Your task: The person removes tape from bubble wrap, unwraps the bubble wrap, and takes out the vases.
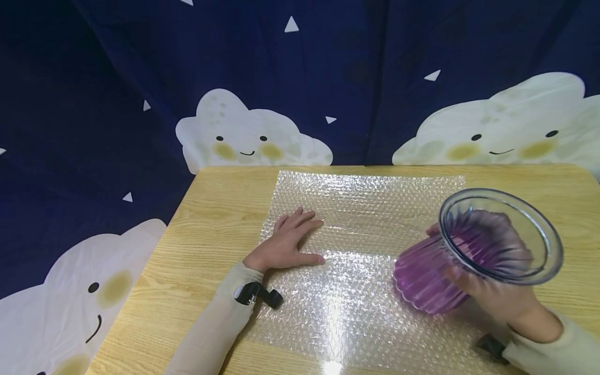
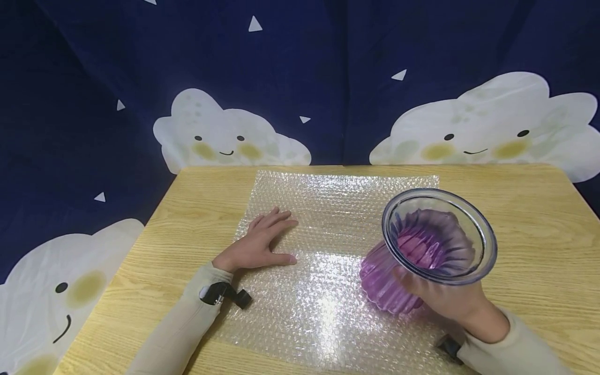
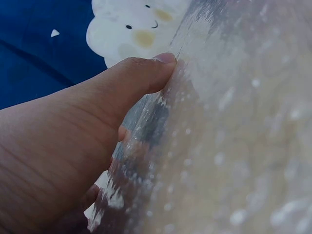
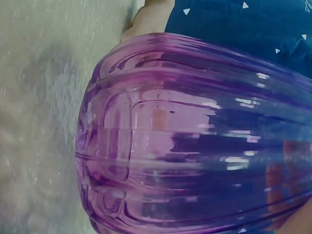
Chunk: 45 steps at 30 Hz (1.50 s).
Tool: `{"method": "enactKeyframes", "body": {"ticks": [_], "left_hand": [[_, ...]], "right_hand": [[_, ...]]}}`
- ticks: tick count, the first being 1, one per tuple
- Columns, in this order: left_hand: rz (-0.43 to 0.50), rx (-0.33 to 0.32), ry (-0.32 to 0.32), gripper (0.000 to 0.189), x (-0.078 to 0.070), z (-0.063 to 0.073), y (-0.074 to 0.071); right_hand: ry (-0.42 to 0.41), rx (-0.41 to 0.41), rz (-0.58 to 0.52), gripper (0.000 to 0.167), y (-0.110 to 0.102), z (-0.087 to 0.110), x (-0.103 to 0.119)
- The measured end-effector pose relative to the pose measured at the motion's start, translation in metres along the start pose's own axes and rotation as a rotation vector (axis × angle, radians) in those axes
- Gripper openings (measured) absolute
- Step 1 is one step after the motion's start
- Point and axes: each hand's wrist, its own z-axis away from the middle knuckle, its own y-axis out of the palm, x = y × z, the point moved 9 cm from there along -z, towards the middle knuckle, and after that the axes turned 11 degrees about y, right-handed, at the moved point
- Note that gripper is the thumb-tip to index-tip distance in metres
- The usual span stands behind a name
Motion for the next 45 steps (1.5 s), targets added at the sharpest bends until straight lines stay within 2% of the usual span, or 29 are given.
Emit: {"method": "enactKeyframes", "body": {"ticks": [7,16,29,37,45], "left_hand": [[-0.004,0.002,0.0,0.091,0.0,0.0,0.0],[-0.004,0.007,-0.003,0.091,0.001,-0.001,0.001],[0.0,0.016,-0.01,0.091,0.002,-0.001,0.001],[-0.014,0.017,-0.004,0.092,0.002,-0.002,0.001],[-0.002,0.009,-0.006,0.091,0.001,-0.001,0.0]], "right_hand": [[-0.012,-0.031,0.007,0.055,-0.005,-0.004,0.005],[-0.068,-0.057,0.054,0.053,-0.013,-0.009,0.009],[-0.023,-0.117,0.099,0.053,-0.032,-0.009,0.01],[-0.068,-0.167,0.123,0.051,-0.046,-0.01,0.014],[-0.086,-0.197,0.152,0.049,-0.05,-0.015,0.017]]}}
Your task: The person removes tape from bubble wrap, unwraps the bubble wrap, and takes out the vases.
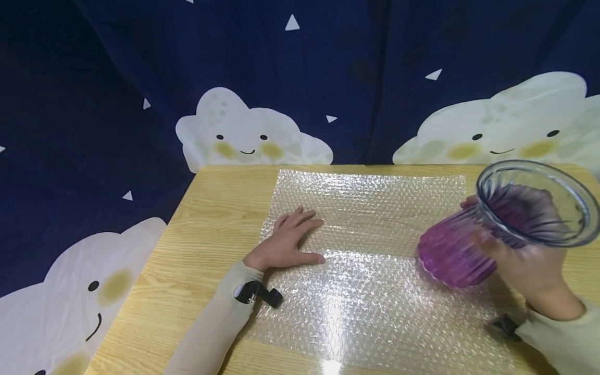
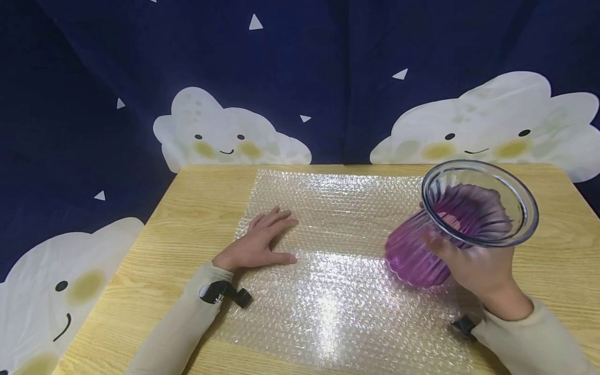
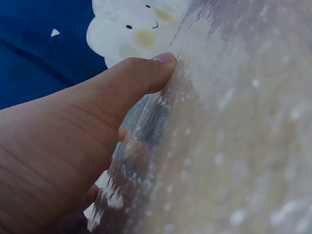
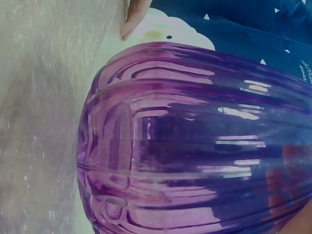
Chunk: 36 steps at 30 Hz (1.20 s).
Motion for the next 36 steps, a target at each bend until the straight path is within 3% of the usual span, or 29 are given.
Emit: {"method": "enactKeyframes", "body": {"ticks": [10,19,29,36], "left_hand": [[0.001,-0.002,0.003,0.091,0.0,0.0,0.0],[0.0,-0.002,0.008,0.091,0.001,-0.001,0.001],[0.003,0.0,0.009,0.091,0.0,0.0,0.0],[0.008,-0.002,0.01,0.09,0.0,0.0,0.001]], "right_hand": [[-0.006,-0.044,-0.022,0.048,-0.007,-0.002,0.0],[-0.001,-0.106,0.106,0.052,-0.015,-0.003,0.001],[-0.005,-0.136,0.147,0.048,-0.022,-0.007,0.001],[-0.016,-0.177,0.261,0.049,-0.031,-0.005,0.001]]}}
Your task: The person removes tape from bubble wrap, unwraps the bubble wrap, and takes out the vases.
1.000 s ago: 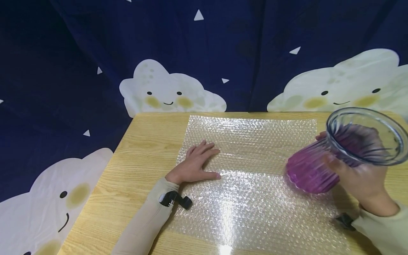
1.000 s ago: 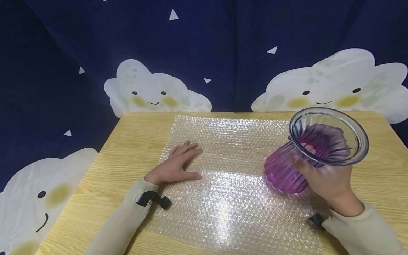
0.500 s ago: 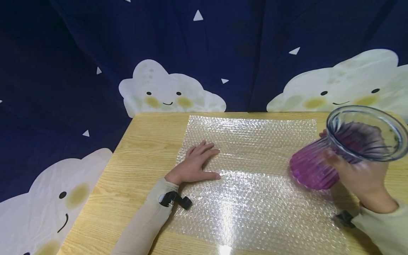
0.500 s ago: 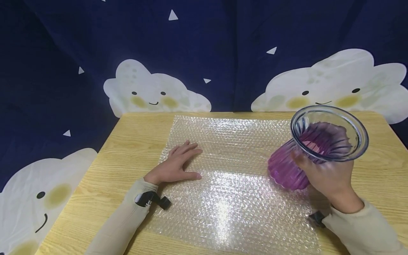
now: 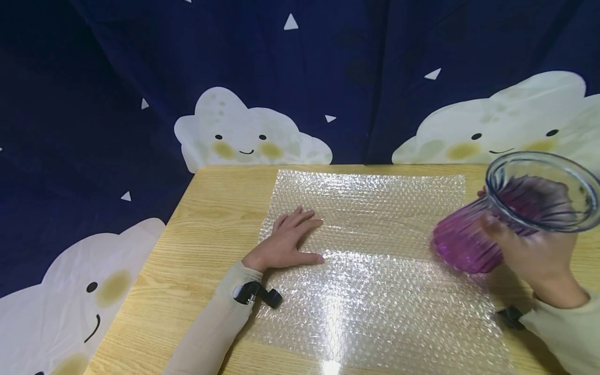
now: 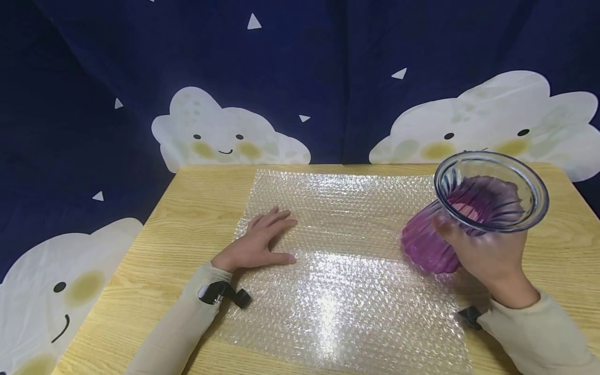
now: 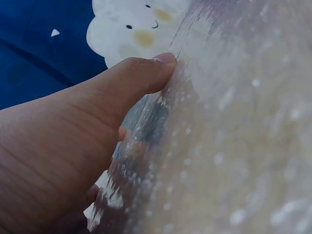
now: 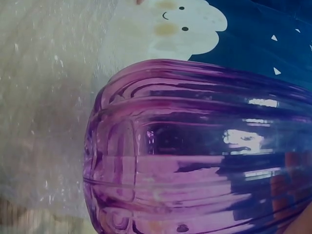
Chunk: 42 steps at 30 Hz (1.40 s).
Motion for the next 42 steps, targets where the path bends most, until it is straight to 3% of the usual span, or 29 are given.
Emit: {"method": "enactKeyframes", "body": {"ticks": [12,14,19,21,27,34,37,42], "left_hand": [[0.012,-0.004,-0.003,0.091,-0.001,0.001,0.0],[0.013,-0.004,-0.004,0.091,0.0,0.001,0.0],[0.011,0.0,-0.008,0.091,0.0,0.001,0.0],[0.009,0.001,-0.008,0.092,0.0,0.0,0.0],[0.007,0.001,-0.008,0.092,0.0,0.001,0.0],[0.018,-0.002,-0.012,0.092,0.0,0.001,0.0],[0.019,-0.001,-0.011,0.092,0.001,0.002,0.0],[0.005,-0.006,-0.002,0.091,0.0,0.001,0.0]], "right_hand": [[0.017,-0.046,-0.072,0.053,-0.02,-0.007,-0.01],[0.034,-0.066,-0.023,0.053,-0.023,-0.007,-0.009],[0.098,-0.155,0.257,0.056,-0.032,-0.005,-0.009],[0.118,-0.185,0.317,0.055,-0.036,-0.004,-0.01],[0.129,-0.231,0.358,0.049,-0.049,-0.005,-0.015],[0.172,-0.242,0.505,0.053,-0.064,-0.006,-0.027],[0.18,-0.249,0.512,0.055,-0.069,-0.006,-0.03],[0.161,-0.255,0.405,0.056,-0.075,-0.006,-0.032]]}}
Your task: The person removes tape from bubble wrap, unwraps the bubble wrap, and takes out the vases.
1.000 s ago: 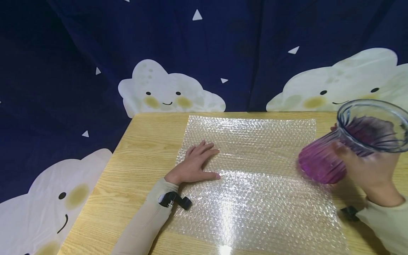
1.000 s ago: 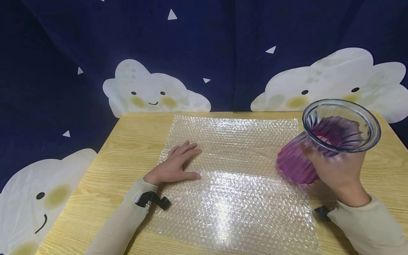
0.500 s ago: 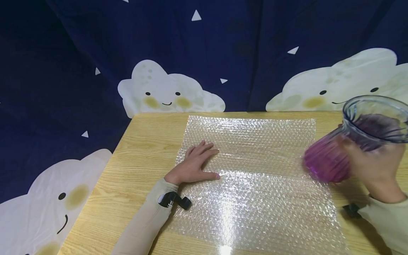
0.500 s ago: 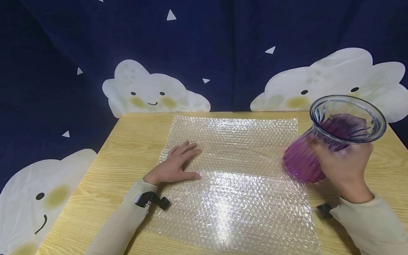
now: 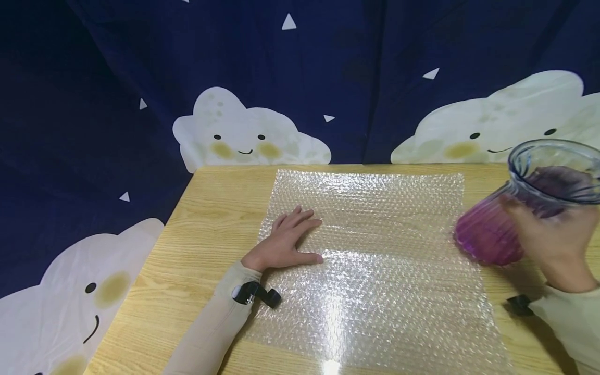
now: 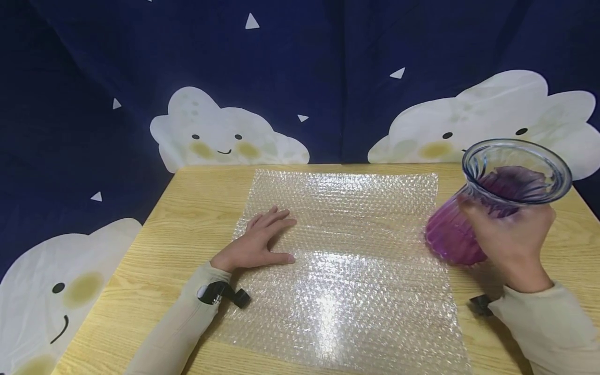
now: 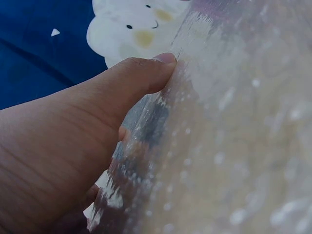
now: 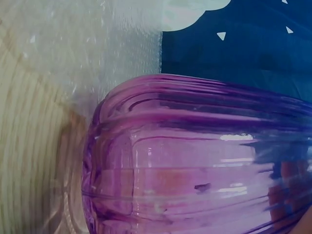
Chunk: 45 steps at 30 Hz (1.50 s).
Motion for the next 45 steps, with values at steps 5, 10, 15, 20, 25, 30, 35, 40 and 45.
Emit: {"method": "enactKeyframes", "body": {"ticks": [5,10,15,20,25,30,35,40,45], "left_hand": [[0.0,-0.003,0.007,0.091,0.0,-0.001,0.0],[0.004,0.0,0.004,0.09,0.0,0.0,0.001],[0.005,-0.005,0.004,0.09,0.0,0.0,0.0],[0.005,-0.006,0.007,0.09,-0.001,0.0,-0.001],[0.009,-0.005,0.005,0.09,-0.001,0.0,-0.002],[0.012,0.0,0.0,0.091,-0.001,0.0,-0.002],[0.006,0.003,0.0,0.091,0.0,-0.001,-0.001],[0.002,0.011,-0.006,0.091,0.002,-0.001,0.0],[-0.004,0.009,-0.003,0.091,0.002,-0.001,0.001]], "right_hand": [[-0.002,-0.01,0.017,0.058,-0.006,-0.001,-0.003],[0.054,-0.027,0.016,0.058,-0.013,-0.004,-0.01],[0.153,-0.079,0.315,0.059,-0.023,-0.007,-0.013],[0.21,-0.116,0.532,0.06,-0.031,-0.009,-0.016],[0.25,-0.144,0.608,0.061,-0.035,-0.011,-0.018],[0.253,-0.158,0.633,0.064,-0.035,-0.012,-0.016],[0.285,-0.157,0.633,0.069,-0.04,-0.014,-0.023],[0.319,-0.139,0.657,0.072,-0.046,-0.017,-0.032],[0.345,-0.141,0.666,0.07,-0.052,-0.017,-0.041]]}}
